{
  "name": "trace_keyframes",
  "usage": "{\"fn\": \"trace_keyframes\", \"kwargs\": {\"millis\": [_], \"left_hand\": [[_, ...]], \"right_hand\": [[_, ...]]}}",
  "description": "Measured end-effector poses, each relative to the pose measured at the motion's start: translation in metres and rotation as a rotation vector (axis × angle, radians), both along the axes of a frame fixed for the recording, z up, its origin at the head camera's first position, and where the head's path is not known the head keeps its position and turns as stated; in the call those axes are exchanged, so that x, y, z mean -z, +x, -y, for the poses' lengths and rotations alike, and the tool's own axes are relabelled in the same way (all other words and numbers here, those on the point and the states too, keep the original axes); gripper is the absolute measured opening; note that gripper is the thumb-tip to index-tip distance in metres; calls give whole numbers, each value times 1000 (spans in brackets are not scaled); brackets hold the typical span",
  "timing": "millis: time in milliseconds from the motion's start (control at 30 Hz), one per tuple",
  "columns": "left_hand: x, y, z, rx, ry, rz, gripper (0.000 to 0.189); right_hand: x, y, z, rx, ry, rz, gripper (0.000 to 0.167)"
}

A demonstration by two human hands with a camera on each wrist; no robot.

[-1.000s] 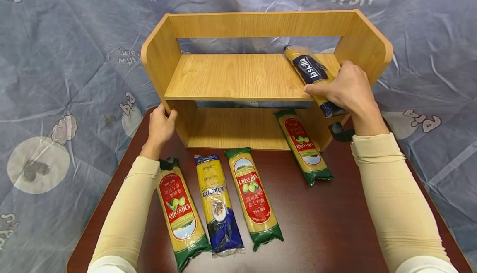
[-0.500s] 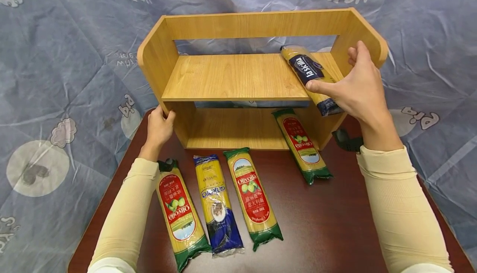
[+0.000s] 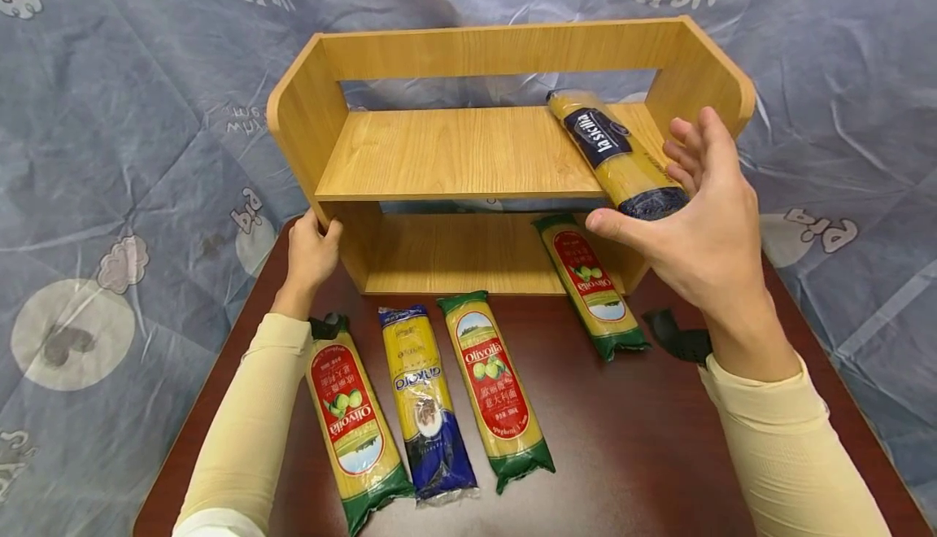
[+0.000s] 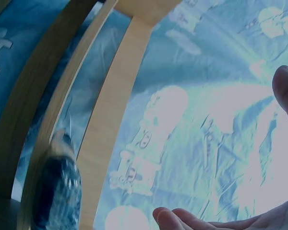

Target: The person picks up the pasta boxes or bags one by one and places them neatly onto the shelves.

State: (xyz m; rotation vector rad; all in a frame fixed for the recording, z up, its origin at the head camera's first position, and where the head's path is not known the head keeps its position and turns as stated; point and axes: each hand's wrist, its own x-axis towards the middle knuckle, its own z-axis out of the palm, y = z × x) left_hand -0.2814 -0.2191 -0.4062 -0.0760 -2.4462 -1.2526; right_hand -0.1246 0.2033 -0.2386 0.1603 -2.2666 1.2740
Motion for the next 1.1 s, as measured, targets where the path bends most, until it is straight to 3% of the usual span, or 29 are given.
{"fn": "trace_keyframes", "kwargs": {"millis": [200, 467, 767, 1100], "left_hand": [[0, 0, 0, 0, 8, -3, 25], [2, 1, 2, -11, 13, 6, 24], [1, 1, 2, -20, 10, 16, 25], [0, 1, -1, -8, 15, 11, 26]], "right_hand": [[19, 20, 11, -26, 31, -41, 128], [38, 35, 17, -41, 56, -65, 129], [56, 44, 27, -66, 106, 67, 132], [89, 45, 37, -53, 23, 135, 131]]}}
